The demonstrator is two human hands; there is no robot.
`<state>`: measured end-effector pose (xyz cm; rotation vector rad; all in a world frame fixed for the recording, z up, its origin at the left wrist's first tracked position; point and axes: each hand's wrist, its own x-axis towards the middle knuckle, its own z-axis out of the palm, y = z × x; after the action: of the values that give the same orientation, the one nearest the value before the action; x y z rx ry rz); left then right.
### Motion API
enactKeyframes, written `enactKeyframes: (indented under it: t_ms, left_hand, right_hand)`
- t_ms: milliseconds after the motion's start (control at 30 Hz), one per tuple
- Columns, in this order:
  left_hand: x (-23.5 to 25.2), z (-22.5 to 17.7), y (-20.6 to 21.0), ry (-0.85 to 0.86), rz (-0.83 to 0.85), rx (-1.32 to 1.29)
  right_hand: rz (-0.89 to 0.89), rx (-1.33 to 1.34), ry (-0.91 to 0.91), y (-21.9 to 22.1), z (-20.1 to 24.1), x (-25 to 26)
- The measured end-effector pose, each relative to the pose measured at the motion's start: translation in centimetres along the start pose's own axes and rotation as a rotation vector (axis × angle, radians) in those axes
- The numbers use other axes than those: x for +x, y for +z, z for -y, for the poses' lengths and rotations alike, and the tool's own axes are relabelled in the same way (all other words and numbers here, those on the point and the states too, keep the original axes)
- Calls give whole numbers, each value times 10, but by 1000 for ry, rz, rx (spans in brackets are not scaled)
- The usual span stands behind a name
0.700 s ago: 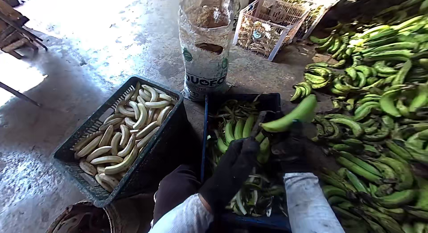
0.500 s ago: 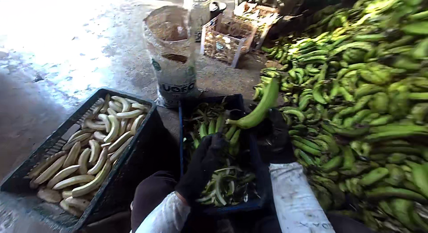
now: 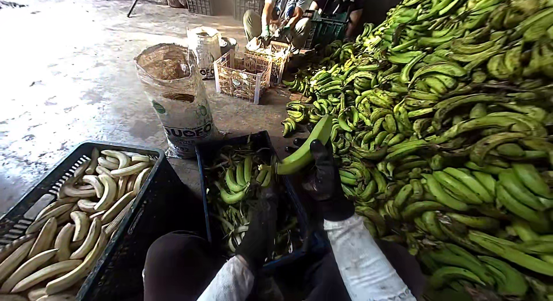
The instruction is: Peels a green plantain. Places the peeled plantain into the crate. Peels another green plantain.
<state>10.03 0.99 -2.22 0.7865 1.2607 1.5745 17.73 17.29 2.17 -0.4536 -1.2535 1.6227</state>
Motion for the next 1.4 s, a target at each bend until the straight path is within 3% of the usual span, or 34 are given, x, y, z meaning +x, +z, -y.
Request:
enactKeyframes:
  t_ms: [67,133,233,367,433,533,633,700,833,900,1033,1133,1200,1333,1400]
  left_hand:
    - [-4,31,-7,-211,91,81]
    - [-7,31,-9,-252,110,65]
    - [-4,-14,-12,-60,50,216]
    - [4,-61,-28,209,113,864]
    - [8,-66,-29,266,141,1079]
    - [21,-61,-33,265,141,1167]
    - [40,-54,-40,301,-37,1252]
    - [53,-56,-47,242,-182,1239]
    - [66,-64,-69,199,-353,974]
    - [59,-67,-70,200,-285,883]
    - [31,-48,-49,257,84,838]
    - [19,-36,-36,348,170,890]
    - [28,-34,-40,360,120,948]
    - [61,-36,-66,355,-119,1088]
    - [70,-38,-75,317,-233,1032]
  right_hand:
    - [67,173,39,2,13,4]
    - [82,216,110,0,23,12]
    - [-6,51,207,-9,23,11]
    - [-61,-1,238,-15,7,8]
    - [-53,63,275,-14,-2,4]
    - [53,116,272,-15,-16,-6]
    - [216,199,268,-10,-31,-20]
    - [271,127,266,-6,-34,-32]
    - [94,60,362,0,-26,-50]
    - [28,86,316,-11,-28,-41]
    - [-51,55,53,-22,-24,-14]
    - [-105,-66,-58,-22,-17,-5]
    - [-45,-54,33,-18,-17,-7]
    - [323,-2,196,-12,-30,-27]
    - [229,47,356,3,-23,-40]
